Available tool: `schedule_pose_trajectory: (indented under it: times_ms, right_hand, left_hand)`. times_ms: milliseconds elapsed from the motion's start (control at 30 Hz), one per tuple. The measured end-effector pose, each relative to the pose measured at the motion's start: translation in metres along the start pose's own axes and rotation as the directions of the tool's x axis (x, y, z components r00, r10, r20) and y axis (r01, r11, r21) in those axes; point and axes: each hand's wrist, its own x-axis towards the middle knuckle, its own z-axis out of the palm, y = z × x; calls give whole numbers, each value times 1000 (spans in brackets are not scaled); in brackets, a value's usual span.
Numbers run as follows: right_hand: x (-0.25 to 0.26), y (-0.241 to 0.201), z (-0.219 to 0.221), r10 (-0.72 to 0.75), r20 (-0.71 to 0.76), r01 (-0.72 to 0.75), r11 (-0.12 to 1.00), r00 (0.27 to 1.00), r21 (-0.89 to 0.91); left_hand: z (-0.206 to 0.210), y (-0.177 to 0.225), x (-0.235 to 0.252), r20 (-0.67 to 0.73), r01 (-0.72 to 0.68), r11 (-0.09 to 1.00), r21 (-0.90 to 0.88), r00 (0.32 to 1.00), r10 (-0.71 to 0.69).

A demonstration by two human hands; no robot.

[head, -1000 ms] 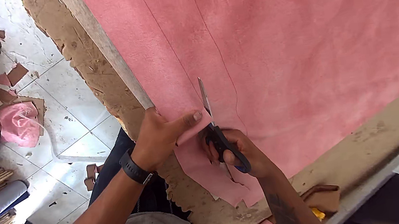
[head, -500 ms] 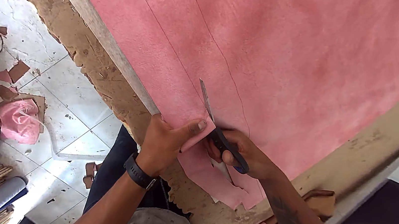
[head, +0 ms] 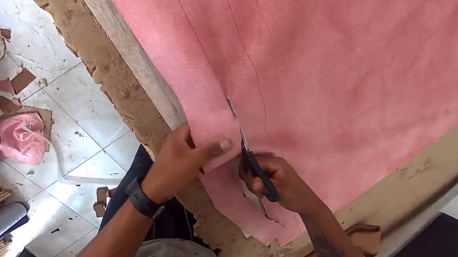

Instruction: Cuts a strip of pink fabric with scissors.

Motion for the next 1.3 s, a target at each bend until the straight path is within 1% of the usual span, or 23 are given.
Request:
schedule_pose_trajectory:
  times_ms: [67, 133, 167, 267, 433, 533, 633, 767, 900, 1100, 1300]
  right_hand:
    - [-1, -2, -3, 0, 13, -1, 1000, 1000, 15]
    - [-1, -3, -4, -6, 38, 4, 999, 999, 34]
    - [0, -3, -4, -6, 44, 4, 999, 999, 43]
    - [6, -4, -5, -21, 68, 17, 998, 997, 62]
    - [31, -14, -7, -42, 142, 33, 997, 989, 67]
    - [45, -23, -9, -50, 171, 38, 997, 984, 72]
    - [50, -29, -10, -28, 184, 21, 999, 982, 38]
    - [52, -31, -9, -31, 166, 29, 999, 986, 14]
    - [53, -31, -5, -47, 126, 41, 998, 991, 47]
    - [52, -29, 2, -29, 53, 26, 998, 998, 56]
    - [56, -24, 10, -25, 30, 23, 997, 999, 72]
  left_hand:
    - [-4, 16, 8, -51, -21, 989, -149, 999, 14]
    - [-2, 27, 14, -134, -36, 977, -211, 991, 8]
    - [-1, 30, 15, -153, -27, 977, -212, 988, -6]
    - [-1, 29, 13, -143, 5, 981, -193, 989, -34]
    - [-10, 22, 9, -106, -58, 984, -170, 994, 40]
    - [-10, 25, 9, -101, -62, 983, -173, 994, 44]
    - [-10, 26, 4, -95, -48, 991, -129, 995, 36]
    - [-13, 26, 3, -81, -30, 990, -140, 997, 18]
    - [-16, 26, 4, -76, -21, 988, -151, 997, 10]
    - [-21, 26, 5, -62, -6, 988, -152, 998, -3]
    - [-28, 26, 5, -52, 11, 988, -151, 998, -19]
